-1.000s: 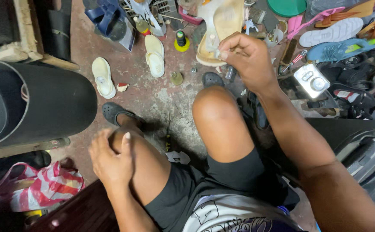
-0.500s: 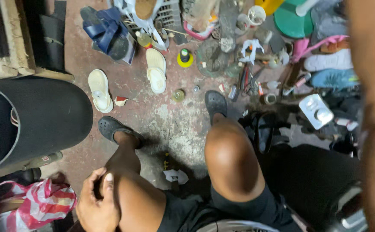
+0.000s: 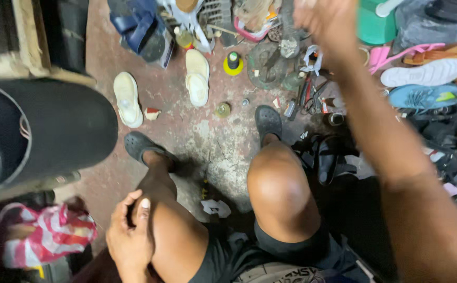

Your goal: The person sits on the floor of a cluttered shoe repair workshop and repairs sandals. They apply glue from a green bottle onto the sole of a white sandal, press the parts together, then work glue along the sole and straps of a black sandal, pressing and smoothing the surfaces by hand.

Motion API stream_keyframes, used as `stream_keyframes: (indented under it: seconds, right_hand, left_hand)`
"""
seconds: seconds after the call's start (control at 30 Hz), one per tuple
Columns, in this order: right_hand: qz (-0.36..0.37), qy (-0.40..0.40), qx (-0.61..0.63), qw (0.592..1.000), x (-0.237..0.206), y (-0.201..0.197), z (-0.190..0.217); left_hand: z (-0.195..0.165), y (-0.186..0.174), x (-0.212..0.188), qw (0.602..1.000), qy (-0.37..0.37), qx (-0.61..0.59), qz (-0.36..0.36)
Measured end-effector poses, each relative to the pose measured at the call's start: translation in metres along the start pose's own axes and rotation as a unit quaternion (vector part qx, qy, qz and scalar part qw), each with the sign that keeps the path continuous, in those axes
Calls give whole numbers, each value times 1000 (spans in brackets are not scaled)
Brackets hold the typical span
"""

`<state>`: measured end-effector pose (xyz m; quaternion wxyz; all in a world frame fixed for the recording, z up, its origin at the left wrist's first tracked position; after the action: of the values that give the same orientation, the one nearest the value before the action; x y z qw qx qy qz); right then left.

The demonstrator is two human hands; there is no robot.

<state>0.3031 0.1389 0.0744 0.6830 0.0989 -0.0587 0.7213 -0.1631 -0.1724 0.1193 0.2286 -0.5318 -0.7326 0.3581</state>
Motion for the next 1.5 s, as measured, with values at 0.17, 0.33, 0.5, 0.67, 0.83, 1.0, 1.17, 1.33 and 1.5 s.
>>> stream_keyframes:
  seconds: [0.17,0.33,0.5,0.67,0.83,1.0,1.17,1.33,1.5]
  right_hand:
    - [-111,234,202,945,-161,1,-85]
    - [-166,290,344,877,-286,-13,-101]
    - [-208,275,386,856,-355,-47,-101]
    - [-302,255,423,816,-399,-88,-108]
    - [-339,241,395,819,-423,-116,-102]
    - [-323,217,423,818,-415,-120,-81]
    - [-318,200,312,873,-406,-126,-89]
    - [-439,347,241,793,-444,-111,-167]
    - [-507,492,78,704,-502,-83,-198]
  left_hand:
    - [3,13,-5,982,-12,-186,12]
    - [-15,10,-26,995,54,-86,-10]
    - [-28,11,-64,994,102,12,-29]
    - [-19,5,-93,989,133,50,-42]
    - [-6,1,-117,951,233,194,-58]
    - [11,2,-129,929,214,297,-53]
    - [12,5,-134,912,211,348,-47]
    - [7,11,-126,934,179,300,-70]
    - [-9,15,-118,935,209,262,-118]
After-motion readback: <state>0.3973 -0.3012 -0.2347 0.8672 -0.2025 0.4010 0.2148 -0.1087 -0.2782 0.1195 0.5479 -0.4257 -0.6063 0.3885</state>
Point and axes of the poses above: each hand's wrist, its own x-axis towards the middle knuckle, its own y-axis out of the palm, z = x × y, the point moved 5 cm from there along x, towards the middle knuckle, and after that the axes turned 8 degrees about y, right-handed, at the moved point
